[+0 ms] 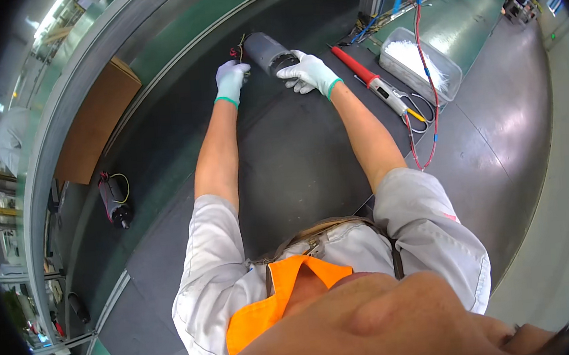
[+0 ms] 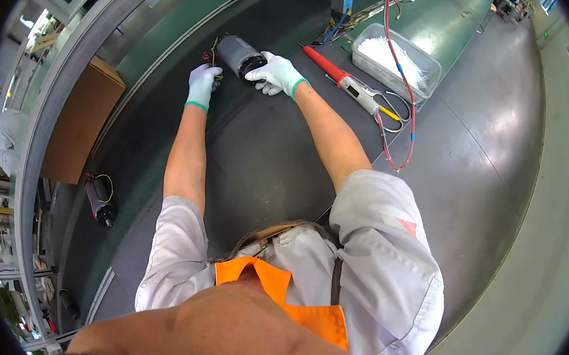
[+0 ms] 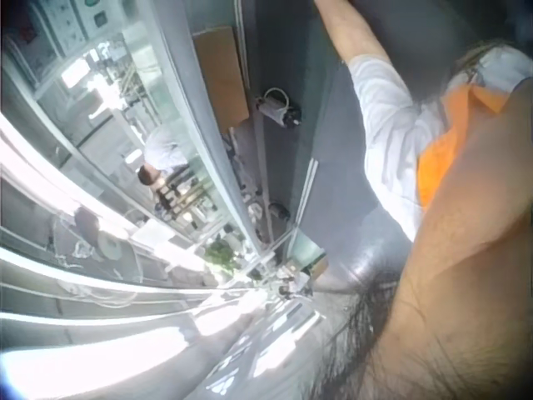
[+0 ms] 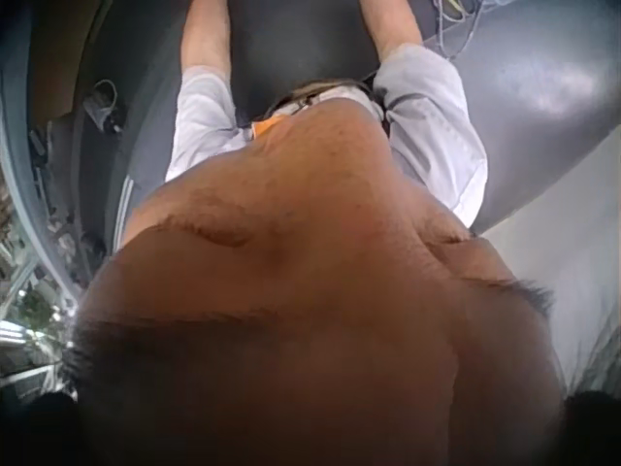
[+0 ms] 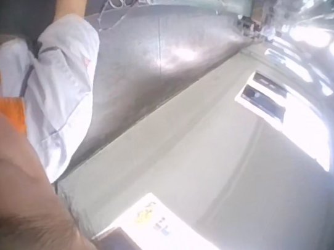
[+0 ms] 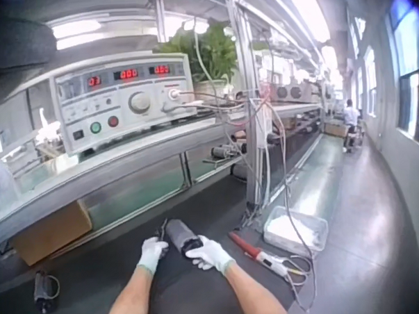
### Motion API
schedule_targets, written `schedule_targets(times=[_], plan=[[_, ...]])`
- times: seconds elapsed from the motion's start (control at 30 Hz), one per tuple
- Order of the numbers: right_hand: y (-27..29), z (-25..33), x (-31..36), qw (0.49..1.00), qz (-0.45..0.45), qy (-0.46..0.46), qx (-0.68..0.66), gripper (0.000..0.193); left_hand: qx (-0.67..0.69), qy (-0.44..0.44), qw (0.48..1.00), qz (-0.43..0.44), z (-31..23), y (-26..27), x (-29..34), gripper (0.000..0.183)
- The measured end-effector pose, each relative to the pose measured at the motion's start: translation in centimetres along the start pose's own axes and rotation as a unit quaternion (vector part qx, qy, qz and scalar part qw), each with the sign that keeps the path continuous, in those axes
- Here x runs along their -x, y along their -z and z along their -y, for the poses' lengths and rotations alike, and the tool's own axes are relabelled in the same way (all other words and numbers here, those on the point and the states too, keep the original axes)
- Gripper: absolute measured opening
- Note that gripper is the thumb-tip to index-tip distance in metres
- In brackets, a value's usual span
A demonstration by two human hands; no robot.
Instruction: The person assembles small cylindrical motors by stripping wires, twisting them together, and connecting them to a testing device. They use pliers to cut wires and a red probe to test the connections. The person also wipes the work surface with a cloth during the process.
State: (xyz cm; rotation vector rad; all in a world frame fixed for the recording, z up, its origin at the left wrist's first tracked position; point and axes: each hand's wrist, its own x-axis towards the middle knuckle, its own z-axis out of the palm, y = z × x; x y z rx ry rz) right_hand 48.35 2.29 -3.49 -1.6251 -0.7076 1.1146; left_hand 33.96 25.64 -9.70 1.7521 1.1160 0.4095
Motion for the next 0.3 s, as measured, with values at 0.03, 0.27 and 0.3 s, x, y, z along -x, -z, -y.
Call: schedule_targets(times=[0.03,0.27,0.3], plan=[[1.4,-1.1,0.4,0.999,-0.043,-0.004,0.012,0.093,0.134,0.038,0.989,0.051,-1.5,-2.1,1.2,0.031],[8.9,-3.8,2.5,0.937,-0.246,0.146,-0.200,0.052,0.473,0.096,0.862,0.156,-0.3,-2.6,3.8,0.028],[8.9,-4.0,2.5,0.939,-0.244,0.142,-0.198,0.052,0.487,0.091,0.855,0.153,0.5,-2.9,3.5,0.032]])
